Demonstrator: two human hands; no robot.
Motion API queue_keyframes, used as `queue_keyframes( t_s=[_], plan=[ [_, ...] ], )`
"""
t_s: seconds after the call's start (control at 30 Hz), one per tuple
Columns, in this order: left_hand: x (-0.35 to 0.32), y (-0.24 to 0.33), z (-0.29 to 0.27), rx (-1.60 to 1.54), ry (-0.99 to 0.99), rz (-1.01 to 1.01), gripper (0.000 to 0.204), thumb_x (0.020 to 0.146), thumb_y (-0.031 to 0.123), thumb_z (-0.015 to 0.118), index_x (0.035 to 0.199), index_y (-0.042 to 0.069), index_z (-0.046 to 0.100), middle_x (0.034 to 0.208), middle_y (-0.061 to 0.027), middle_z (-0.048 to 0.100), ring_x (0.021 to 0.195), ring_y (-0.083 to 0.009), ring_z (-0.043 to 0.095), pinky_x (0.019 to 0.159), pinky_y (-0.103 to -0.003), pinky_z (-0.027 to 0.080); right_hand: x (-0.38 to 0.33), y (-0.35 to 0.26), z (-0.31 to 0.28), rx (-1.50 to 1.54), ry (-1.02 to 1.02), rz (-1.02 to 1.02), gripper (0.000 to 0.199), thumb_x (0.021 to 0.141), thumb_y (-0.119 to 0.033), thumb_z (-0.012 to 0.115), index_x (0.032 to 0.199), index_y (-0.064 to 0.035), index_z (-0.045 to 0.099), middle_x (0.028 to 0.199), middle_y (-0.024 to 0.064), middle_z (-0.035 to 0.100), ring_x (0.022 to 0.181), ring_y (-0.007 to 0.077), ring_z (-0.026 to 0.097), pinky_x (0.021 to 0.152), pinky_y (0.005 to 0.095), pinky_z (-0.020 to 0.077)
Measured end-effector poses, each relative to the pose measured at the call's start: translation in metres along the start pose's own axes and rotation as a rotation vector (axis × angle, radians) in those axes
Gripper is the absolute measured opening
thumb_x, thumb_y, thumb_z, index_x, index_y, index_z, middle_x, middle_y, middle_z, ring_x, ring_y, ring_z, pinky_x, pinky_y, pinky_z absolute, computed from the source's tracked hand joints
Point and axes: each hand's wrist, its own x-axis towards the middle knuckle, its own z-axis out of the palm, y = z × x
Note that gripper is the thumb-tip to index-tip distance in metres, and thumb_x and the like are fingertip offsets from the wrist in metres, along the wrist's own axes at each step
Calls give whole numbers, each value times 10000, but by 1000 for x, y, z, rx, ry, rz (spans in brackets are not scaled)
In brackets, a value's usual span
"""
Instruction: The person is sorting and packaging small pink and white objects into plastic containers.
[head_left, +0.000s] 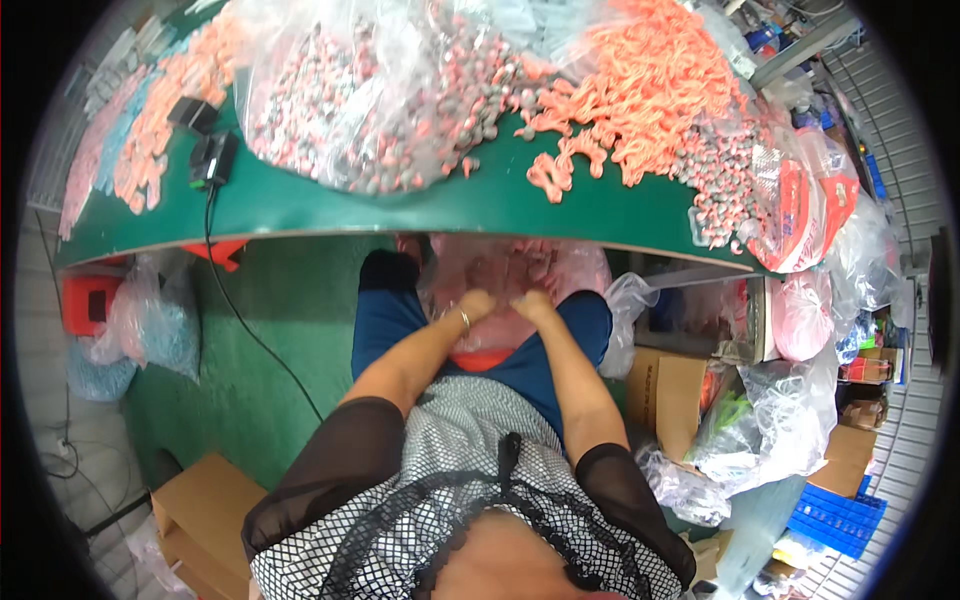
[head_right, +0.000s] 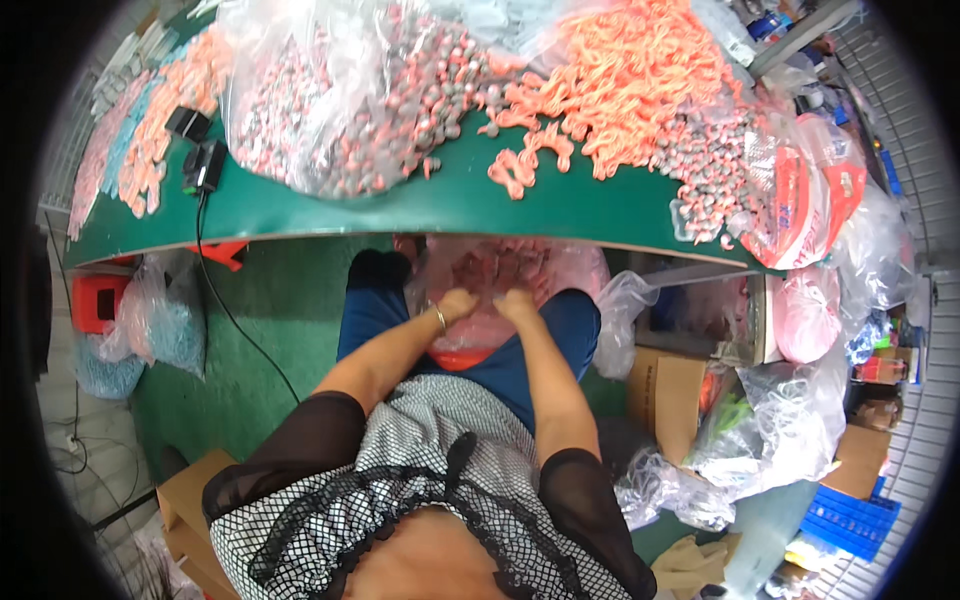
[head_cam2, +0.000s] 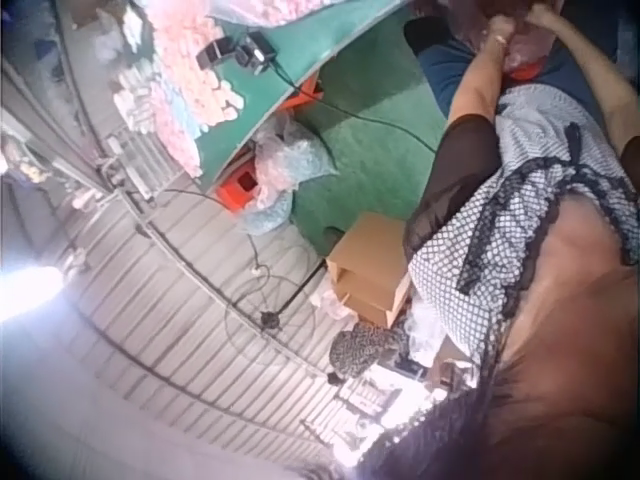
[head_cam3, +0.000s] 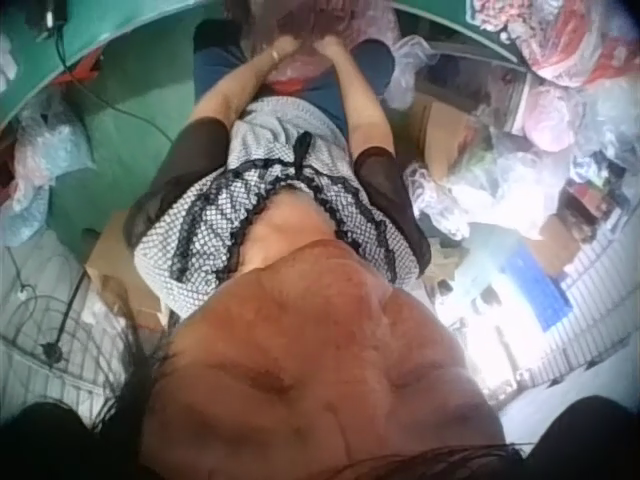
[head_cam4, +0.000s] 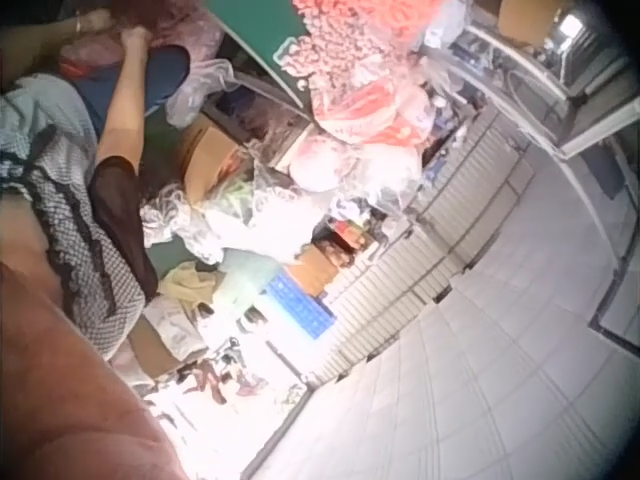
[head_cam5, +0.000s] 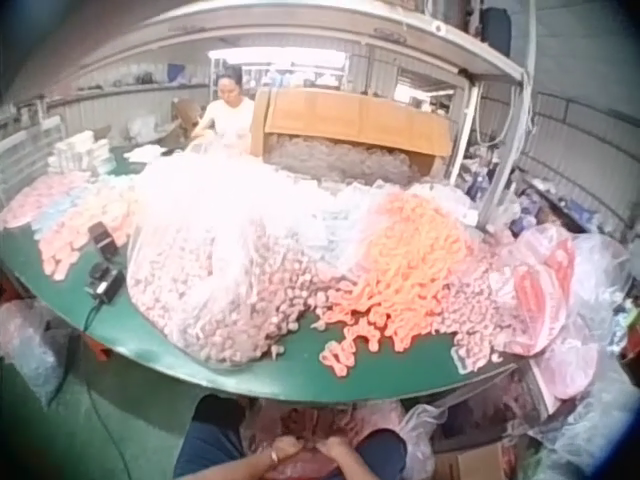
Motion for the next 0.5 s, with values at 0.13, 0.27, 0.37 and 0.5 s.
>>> queue_keyframes(
  t_s=[0.13, 0.27, 0.37, 0.5],
  plan=[
    [27, 17, 29, -132, -221, -219, 482, 897, 438, 468, 968, 31, 717, 1012, -260, 670, 964, -401, 647, 875, -469, 495, 1, 31, 9, 14, -146, 49, 541, 683, -233, 731, 1178, -51, 610, 1079, 243, 650, 1000, 399, 630, 843, 451, 529],
    [17, -113, 45, -66, 46, -136, 454, 870, 393, 475, 1002, 31, 717, 1031, -271, 662, 1012, -425, 630, 893, -474, 487, 7, -67, 13, 135, 29, -90, 453, 691, -147, 704, 1125, -39, 626, 1084, 239, 645, 1006, 397, 624, 854, 436, 526],
    [12, 65, -26, -114, -101, 18, 339, 883, 298, 543, 1013, 10, 666, 999, -226, 672, 920, -376, 655, 781, -466, 515, -2, 53, 18, 172, -10, 142, 440, 698, -121, 690, 1127, -37, 631, 1077, 238, 648, 1024, 406, 613, 863, 452, 515],
    [-67, 119, -151, -231, 381, 677, 174, 792, 76, 651, 961, 43, 670, 959, -126, 672, 838, -327, 655, 724, -406, 532, -18, 2, -41, 484, -123, -69, 300, 756, 12, 640, 1055, -4, 661, 884, 153, 703, 845, 230, 675, 738, 349, 531]
  ],
)
